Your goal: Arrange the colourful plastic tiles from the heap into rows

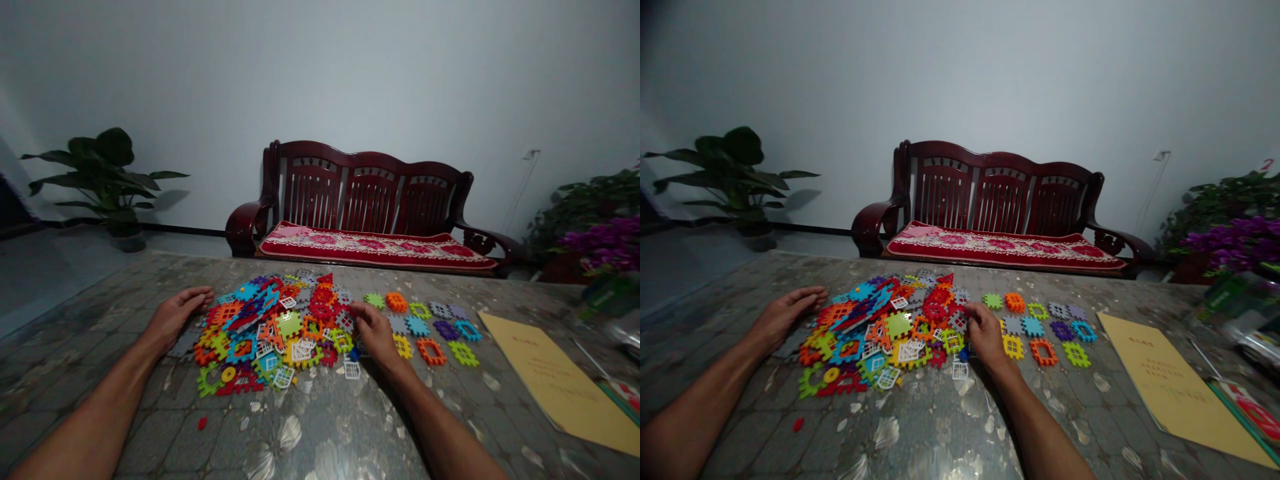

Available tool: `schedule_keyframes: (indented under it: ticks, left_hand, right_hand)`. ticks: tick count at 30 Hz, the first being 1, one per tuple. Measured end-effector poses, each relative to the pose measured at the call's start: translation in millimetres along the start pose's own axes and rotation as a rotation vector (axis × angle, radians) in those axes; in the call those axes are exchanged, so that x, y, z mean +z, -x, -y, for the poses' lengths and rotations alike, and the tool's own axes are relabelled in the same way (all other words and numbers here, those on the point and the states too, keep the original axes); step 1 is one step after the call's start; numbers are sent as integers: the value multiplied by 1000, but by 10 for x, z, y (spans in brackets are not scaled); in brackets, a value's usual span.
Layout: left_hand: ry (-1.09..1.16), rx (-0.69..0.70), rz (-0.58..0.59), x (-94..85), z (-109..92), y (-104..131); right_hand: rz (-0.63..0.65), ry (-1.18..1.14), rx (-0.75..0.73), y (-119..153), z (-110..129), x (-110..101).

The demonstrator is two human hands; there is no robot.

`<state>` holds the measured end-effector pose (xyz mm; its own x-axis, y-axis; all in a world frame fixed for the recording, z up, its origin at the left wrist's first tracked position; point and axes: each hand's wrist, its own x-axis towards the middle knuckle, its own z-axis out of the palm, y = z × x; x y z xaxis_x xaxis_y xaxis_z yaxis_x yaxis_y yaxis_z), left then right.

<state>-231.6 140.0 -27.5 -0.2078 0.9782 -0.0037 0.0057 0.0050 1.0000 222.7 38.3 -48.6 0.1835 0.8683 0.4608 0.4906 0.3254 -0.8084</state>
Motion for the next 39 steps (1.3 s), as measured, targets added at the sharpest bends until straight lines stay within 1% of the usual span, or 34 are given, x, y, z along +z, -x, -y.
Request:
schedule_keyframes:
  ticks: [2,4,6,9,11,13,16,18,21,24,27,29,30,31,32,34,36,37,39]
  left_hand:
    - [-2,4,-1,4,-7,9]
    - [-2,5,-5,7,-11,15]
    - [1,3,-8,11,-13,18]
    - [5,-12,-11,18,-17,21]
    - [6,-25,-10,22,-17,21]
    - [8,-35,-10,21,-13,17]
    - [5,-49,-14,13,-1,-1]
    - [-7,-60,-12,7,6,-13]
    - [-30,-55,-7,7,7,-17]
    - [-37,-49,-17,13,9,-14]
    - [-48,-42,-24,5,31,-30]
    - [-61,-31,-19,-7,53,-49]
    - [-67,-27,-14,-12,62,-57]
    - [-70,-25,-12,-17,69,-62]
    - [-72,-22,-10,-19,73,-66]
    - [-75,-18,-14,-20,74,-66]
    - [-79,-20,-15,-19,69,-59]
    - [-84,-22,-10,-20,66,-55]
    - [-97,-21,-5,-21,62,-48]
  right_hand:
    - [2,22,-8,4,3,-10]
    - [33,54,-35,-6,5,-40]
    - [103,105,-98,-28,14,-86]
    - [250,205,-210,-56,50,-148]
    - [344,271,-259,-58,85,-166]
    - [413,336,-274,-51,126,-168]
    - [481,397,-272,-42,188,-167]
    - [505,414,-277,-45,226,-173]
    - [506,436,-292,-50,286,-182]
    - [474,427,-306,-46,359,-184]
    - [424,340,-286,-57,430,-210]
    - [362,232,-233,-87,453,-266]
    - [315,169,-179,-110,453,-309]
    - [256,106,-94,-137,446,-363]
    - [194,38,21,-167,433,-428]
    - [96,-123,297,-234,396,-591]
    - [48,-300,526,-306,354,-791]
    - [41,-376,588,-342,331,-901]
    - [31,-454,626,-415,278,-1130]
